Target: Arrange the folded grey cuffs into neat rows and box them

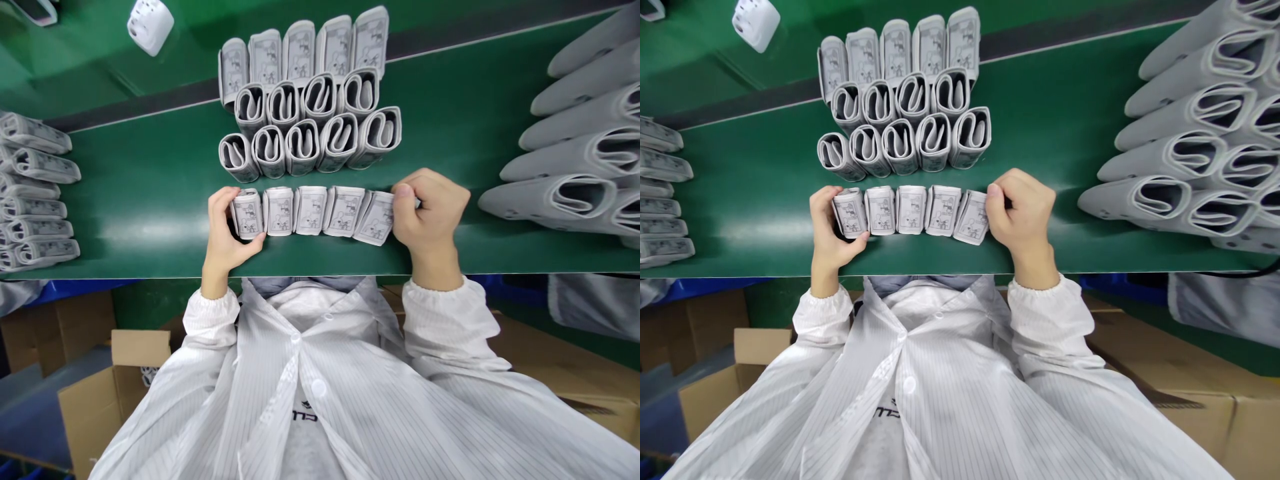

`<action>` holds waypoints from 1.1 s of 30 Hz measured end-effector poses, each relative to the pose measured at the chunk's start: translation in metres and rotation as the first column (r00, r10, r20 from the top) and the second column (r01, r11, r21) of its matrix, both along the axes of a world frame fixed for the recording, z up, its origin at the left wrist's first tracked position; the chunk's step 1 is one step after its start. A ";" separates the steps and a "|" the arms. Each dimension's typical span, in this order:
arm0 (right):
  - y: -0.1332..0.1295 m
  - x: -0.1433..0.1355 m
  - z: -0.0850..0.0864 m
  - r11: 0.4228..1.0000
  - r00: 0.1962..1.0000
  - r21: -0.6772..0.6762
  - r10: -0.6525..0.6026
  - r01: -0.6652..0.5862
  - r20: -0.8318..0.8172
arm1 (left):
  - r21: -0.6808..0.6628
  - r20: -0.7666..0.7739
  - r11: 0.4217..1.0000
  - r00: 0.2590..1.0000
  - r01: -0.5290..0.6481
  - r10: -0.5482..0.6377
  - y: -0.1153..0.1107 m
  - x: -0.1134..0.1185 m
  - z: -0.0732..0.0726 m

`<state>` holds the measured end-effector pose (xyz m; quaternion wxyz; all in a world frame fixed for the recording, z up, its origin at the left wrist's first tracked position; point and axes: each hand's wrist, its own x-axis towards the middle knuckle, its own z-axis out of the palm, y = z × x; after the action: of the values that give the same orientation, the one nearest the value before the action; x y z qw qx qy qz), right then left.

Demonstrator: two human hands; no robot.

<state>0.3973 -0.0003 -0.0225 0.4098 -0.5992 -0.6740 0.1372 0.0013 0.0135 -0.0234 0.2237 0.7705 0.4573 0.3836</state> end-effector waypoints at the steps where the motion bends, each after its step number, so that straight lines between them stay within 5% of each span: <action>1: 0.000 0.000 0.000 1.000 1.000 0.000 -0.001 0.001 0.008 | 0.004 0.002 1.000 1.000 0.005 -0.005 0.000 0.000 0.000; 15: 0.002 -0.001 -0.004 0.995 0.996 0.091 0.041 -0.034 -0.075 | -0.016 0.009 1.000 1.000 0.003 -0.002 0.000 0.000 0.002; 33: 0.005 -0.005 0.007 0.999 0.999 -0.032 -0.036 0.037 0.013 | -0.031 -0.016 0.999 1.000 -0.018 0.017 0.001 -0.002 0.000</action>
<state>0.3918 0.0046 -0.0159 0.3983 -0.6188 -0.6631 0.1369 -0.0012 0.0148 -0.0233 0.2288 0.7658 0.4717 0.3725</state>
